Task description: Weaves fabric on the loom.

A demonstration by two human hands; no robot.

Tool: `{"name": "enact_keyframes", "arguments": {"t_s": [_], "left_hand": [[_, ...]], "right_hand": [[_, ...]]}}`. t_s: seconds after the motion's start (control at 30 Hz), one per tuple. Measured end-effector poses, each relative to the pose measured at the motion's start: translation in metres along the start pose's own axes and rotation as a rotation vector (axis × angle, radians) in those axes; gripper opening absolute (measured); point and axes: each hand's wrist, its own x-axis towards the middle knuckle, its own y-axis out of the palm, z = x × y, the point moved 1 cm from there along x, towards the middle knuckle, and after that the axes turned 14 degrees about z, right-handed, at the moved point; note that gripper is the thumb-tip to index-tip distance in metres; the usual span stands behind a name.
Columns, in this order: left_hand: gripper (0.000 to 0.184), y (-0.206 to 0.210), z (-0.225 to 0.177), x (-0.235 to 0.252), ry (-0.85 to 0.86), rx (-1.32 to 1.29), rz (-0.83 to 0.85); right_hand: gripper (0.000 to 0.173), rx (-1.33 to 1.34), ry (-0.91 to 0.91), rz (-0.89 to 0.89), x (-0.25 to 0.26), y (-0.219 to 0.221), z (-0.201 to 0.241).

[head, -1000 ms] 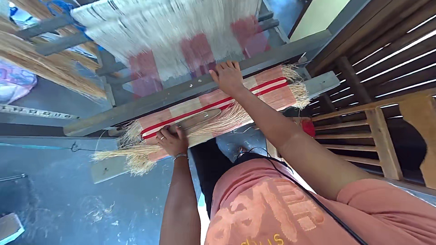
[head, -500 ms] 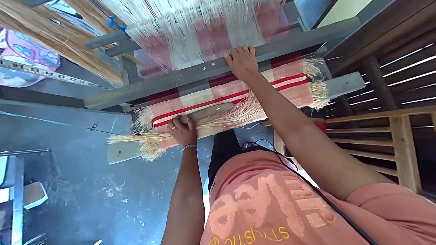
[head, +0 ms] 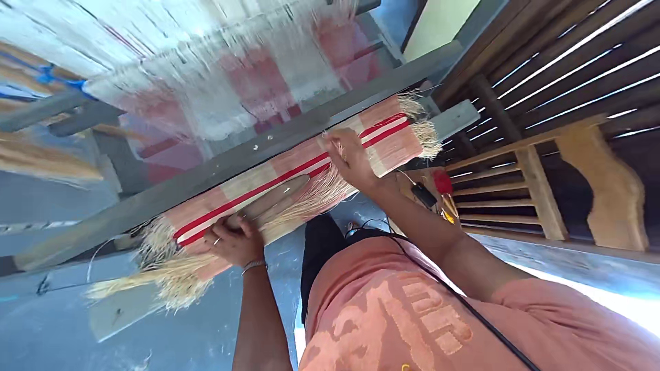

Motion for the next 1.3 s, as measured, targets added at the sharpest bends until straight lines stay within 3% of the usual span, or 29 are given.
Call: {"name": "enact_keyframes", "arguments": {"t_s": [0.13, 0.2, 0.43, 0.57, 0.77, 0.9, 1.0, 1.13, 1.2, 1.3], "left_hand": [[0.059, 0.000, -0.001, -0.002, 0.025, 0.009, -0.036], [0.058, 0.000, -0.001, -0.002, 0.018, 0.011, -0.037], [0.058, 0.001, 0.000, -0.002, 0.015, 0.009, -0.036], [0.059, 0.002, 0.001, -0.002, 0.011, 0.007, -0.039], [0.060, 0.002, 0.001, -0.003, -0.012, 0.011, -0.028], [0.061, 0.001, -0.001, -0.003, -0.025, 0.013, -0.013], [0.061, 0.002, 0.001, -0.003, -0.028, 0.006, -0.004], [0.062, 0.005, 0.002, -0.002, -0.026, 0.014, -0.008], [0.061, 0.004, 0.001, -0.002, -0.020, 0.016, -0.008], [0.061, 0.003, -0.001, -0.002, -0.014, 0.007, -0.007]], "right_hand": [[0.035, 0.206, 0.458, -0.078, -0.069, -0.042, -0.064], [0.036, 0.335, 0.552, -0.147, -0.074, -0.056, -0.087], [0.047, 0.796, 0.571, 0.069, -0.007, -0.062, -0.111], [0.035, 0.928, 0.614, -0.027, 0.008, -0.066, -0.107], [0.026, 1.134, 0.572, -0.200, -0.021, -0.110, -0.096], [0.023, 1.147, 0.566, -0.248, -0.047, -0.146, -0.086], [0.026, 1.007, 0.551, -0.246, -0.063, -0.168, -0.075], [0.058, 0.895, 0.392, 0.029, -0.091, -0.193, -0.054], [0.056, 0.937, 0.398, 0.127, -0.102, -0.199, -0.051], [0.039, 0.745, 0.580, 0.265, -0.117, -0.202, -0.060]]}}
